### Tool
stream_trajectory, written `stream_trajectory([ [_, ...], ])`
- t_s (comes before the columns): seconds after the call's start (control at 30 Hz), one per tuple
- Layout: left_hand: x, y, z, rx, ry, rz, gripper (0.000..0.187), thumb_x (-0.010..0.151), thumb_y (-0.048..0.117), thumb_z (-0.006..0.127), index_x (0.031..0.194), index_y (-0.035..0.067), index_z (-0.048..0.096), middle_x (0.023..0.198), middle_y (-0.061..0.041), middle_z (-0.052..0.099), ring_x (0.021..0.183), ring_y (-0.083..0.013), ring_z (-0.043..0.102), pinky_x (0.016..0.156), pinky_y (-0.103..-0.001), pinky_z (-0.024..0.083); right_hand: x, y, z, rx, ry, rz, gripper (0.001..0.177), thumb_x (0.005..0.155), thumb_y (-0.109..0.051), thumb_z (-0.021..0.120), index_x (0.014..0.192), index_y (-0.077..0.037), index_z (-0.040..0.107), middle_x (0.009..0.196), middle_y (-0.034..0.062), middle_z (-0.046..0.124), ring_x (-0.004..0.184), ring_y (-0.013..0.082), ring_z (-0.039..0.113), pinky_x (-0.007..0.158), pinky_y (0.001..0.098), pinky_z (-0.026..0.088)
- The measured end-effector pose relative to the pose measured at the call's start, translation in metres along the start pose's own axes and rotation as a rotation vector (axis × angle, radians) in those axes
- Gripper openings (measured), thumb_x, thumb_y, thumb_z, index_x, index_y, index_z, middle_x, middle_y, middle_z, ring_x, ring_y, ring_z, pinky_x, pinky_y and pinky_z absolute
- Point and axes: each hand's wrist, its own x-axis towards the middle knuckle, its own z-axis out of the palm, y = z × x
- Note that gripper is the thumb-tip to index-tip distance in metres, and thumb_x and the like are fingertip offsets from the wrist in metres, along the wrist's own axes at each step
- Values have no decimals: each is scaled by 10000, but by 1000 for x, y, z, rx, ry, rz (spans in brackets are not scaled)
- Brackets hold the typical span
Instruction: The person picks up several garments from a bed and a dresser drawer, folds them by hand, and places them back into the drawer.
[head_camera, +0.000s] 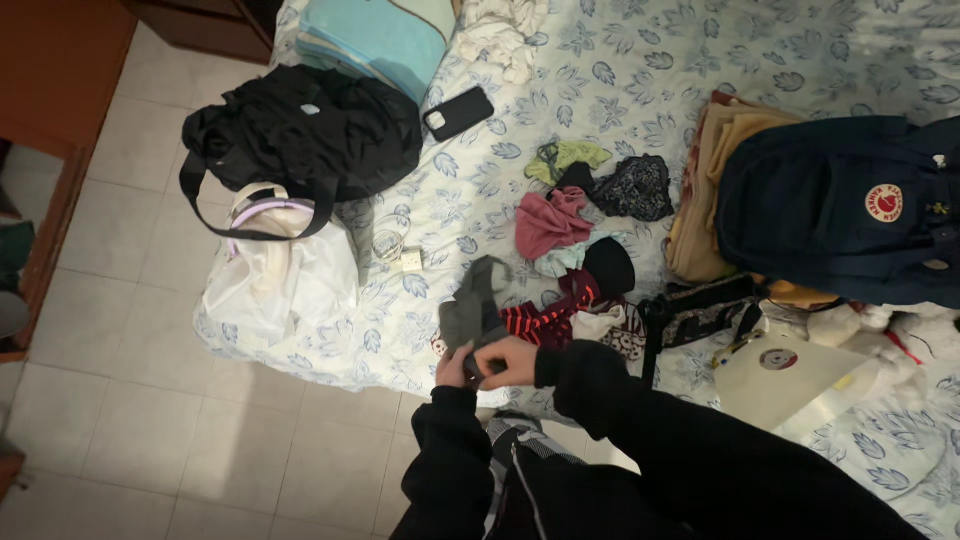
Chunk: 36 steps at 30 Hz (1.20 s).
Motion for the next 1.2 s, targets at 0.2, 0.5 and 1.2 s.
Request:
stream_trajectory([
  [0.2,38,15,-22,-214,-91,453,425,909,11,642,1313,3,509,1120,-227,675,949,-367,689,783,-455,582,14,79,-38,487,350,183,361,835,-196,775,1177,-182,661,1114,36,720,1028,125,691,917,295,563],
  [0.5,49,33,-32,477,292,535,591,920,171,715,1438,33,465,1321,-131,593,1090,-206,621,850,-360,546,29,144,-163,-903,951,244,309,643,-198,803,952,-191,797,1385,202,601,1216,424,583,1055,493,465],
  [1.2,-112,140,122,527,-444,691,230,1060,102,514,1202,8,669,1135,-62,714,1070,-138,673,932,-279,526,-7,-10,-195,141,422,100,158,870,39,642,1003,-46,636,951,48,699,882,135,687,780,319,589],
])
